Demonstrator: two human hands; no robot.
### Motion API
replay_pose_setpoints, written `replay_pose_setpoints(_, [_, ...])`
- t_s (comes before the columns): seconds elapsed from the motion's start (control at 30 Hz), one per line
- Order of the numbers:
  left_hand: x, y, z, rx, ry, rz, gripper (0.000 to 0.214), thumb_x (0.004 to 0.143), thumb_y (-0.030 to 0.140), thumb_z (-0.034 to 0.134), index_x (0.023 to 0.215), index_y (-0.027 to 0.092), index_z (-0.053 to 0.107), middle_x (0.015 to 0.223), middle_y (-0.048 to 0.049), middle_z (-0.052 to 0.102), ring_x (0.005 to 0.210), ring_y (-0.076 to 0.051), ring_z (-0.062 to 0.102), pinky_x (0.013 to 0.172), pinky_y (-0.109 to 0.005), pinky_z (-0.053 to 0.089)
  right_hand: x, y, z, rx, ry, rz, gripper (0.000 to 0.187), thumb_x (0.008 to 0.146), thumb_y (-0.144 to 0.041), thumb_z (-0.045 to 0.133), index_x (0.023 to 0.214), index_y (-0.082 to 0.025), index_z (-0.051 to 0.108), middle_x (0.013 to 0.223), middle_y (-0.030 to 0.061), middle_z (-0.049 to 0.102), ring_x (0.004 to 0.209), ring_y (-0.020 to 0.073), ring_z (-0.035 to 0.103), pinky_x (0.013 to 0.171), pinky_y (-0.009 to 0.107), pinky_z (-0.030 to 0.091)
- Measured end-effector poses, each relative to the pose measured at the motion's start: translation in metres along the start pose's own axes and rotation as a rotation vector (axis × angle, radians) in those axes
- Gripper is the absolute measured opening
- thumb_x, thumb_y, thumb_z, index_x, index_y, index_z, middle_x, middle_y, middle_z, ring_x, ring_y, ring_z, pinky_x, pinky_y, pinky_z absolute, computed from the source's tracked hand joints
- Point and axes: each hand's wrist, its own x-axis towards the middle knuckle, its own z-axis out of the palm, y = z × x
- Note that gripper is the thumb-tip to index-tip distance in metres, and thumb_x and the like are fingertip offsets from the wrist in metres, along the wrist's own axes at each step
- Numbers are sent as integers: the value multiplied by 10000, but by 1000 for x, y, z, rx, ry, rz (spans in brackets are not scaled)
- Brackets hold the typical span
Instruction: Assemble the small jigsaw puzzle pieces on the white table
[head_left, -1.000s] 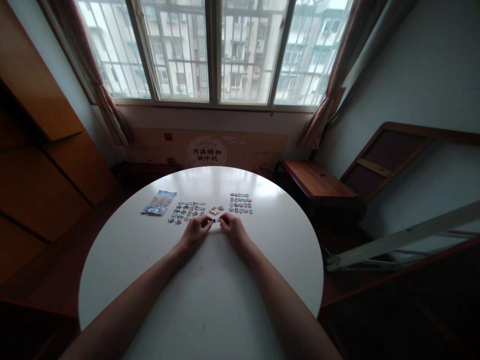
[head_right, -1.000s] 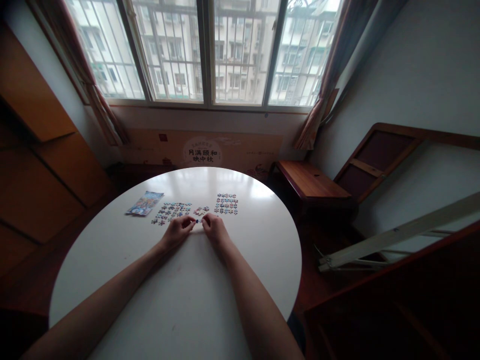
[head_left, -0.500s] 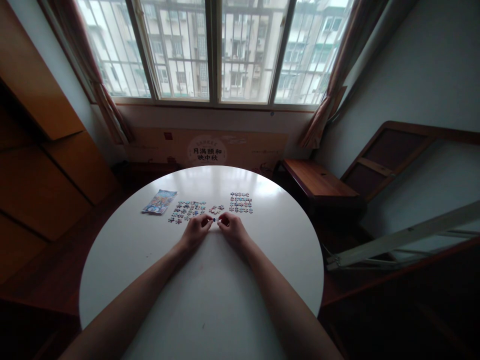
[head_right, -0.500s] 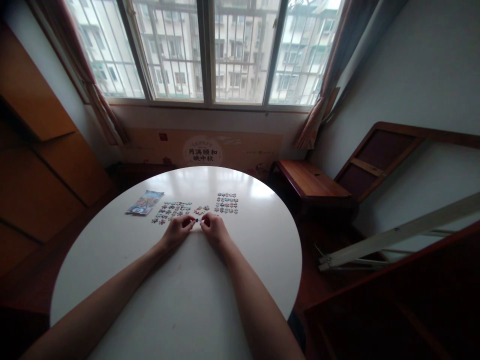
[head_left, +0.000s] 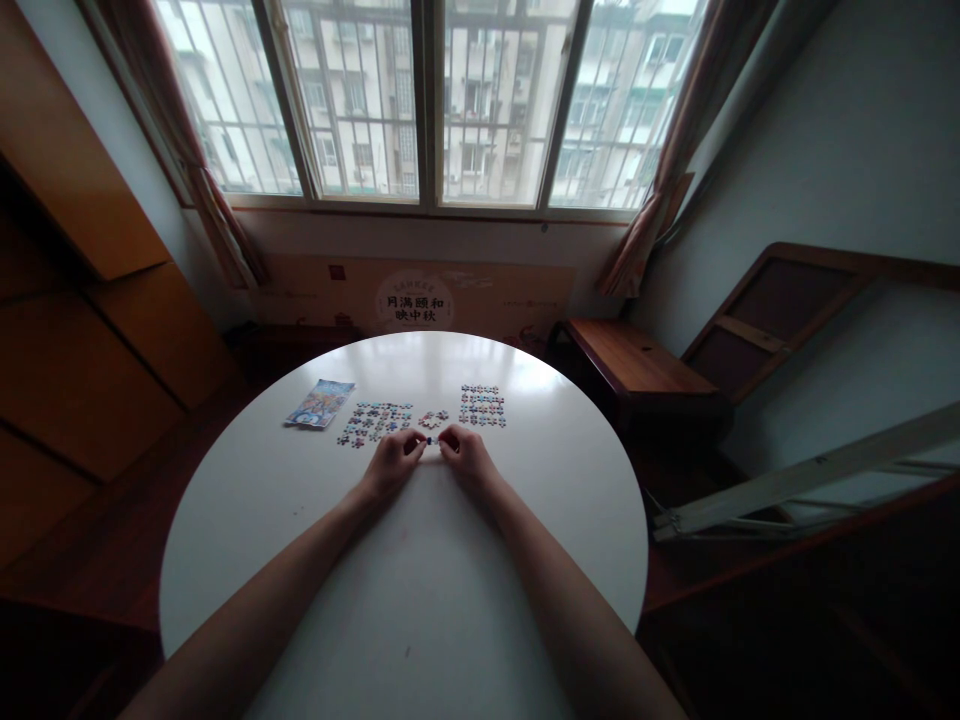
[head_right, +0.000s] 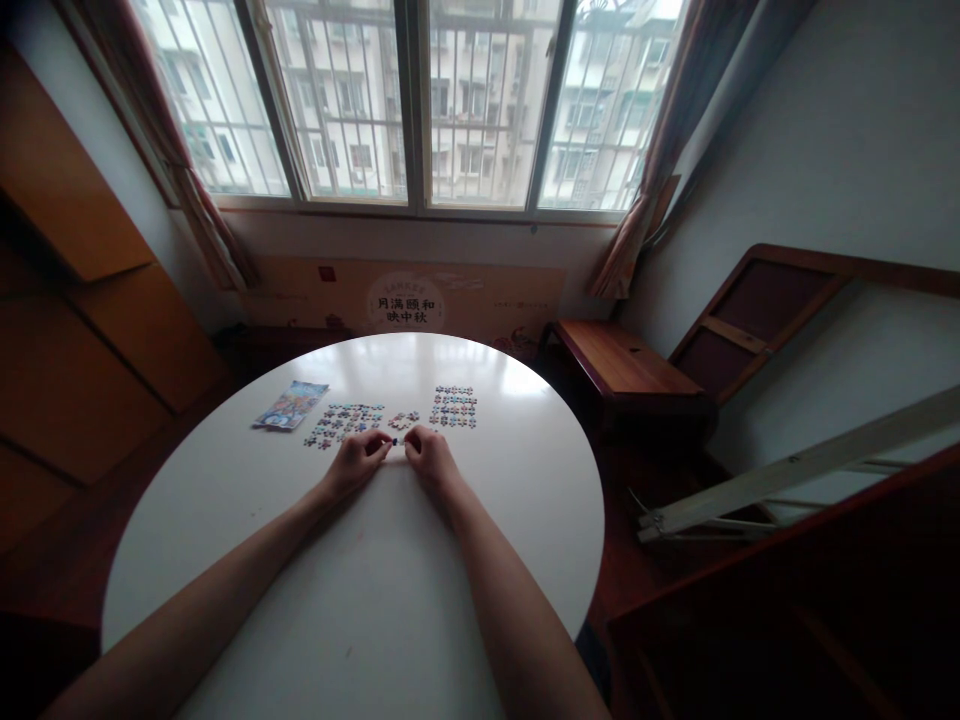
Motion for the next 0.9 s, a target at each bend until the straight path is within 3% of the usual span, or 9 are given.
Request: replay_pose_setpoints(0.9, [0,2,1,18,-10,2,197,782,283,530,813,138,659,596,-1,597,553,-116,523,554,-215,393,1,1,0,-27,-2,27,89,750,-155,527,740,-146,615,634,2,596,589,116,516,586,216,389])
